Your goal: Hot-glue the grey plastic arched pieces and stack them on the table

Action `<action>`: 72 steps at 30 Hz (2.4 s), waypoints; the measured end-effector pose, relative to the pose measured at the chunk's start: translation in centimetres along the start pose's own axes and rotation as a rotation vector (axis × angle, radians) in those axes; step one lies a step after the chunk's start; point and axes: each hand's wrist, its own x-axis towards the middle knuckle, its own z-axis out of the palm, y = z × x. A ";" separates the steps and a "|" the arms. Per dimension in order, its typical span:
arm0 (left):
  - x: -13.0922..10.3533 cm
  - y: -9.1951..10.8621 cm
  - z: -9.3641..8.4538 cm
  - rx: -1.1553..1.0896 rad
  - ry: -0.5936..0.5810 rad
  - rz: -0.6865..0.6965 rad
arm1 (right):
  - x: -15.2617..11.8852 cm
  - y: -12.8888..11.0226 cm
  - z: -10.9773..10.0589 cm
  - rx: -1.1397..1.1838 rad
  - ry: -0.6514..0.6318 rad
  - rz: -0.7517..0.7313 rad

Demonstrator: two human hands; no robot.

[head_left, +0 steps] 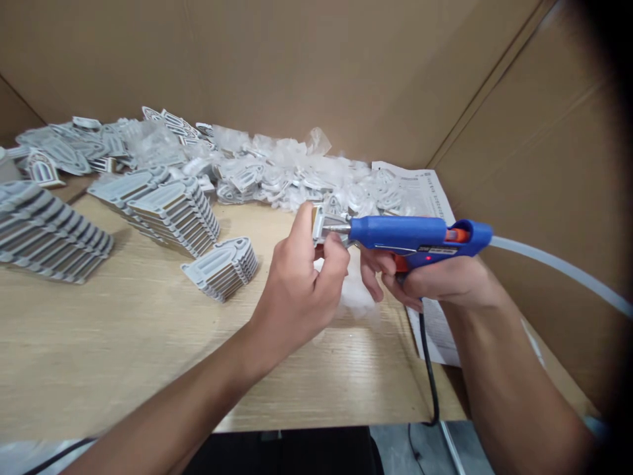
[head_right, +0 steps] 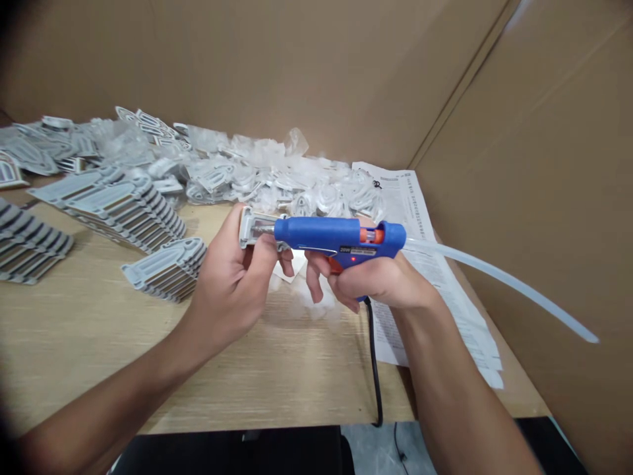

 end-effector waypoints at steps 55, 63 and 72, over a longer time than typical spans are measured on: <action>-6.1 2.4 -11.3 0.646 0.512 0.138 | 1.1 -0.3 1.7 0.140 0.340 -0.187; -5.3 1.7 -10.8 0.745 0.497 0.145 | 1.0 0.1 1.6 0.101 0.338 -0.138; -4.9 0.4 -10.5 0.722 0.499 0.111 | 1.2 0.1 1.6 0.123 0.343 -0.134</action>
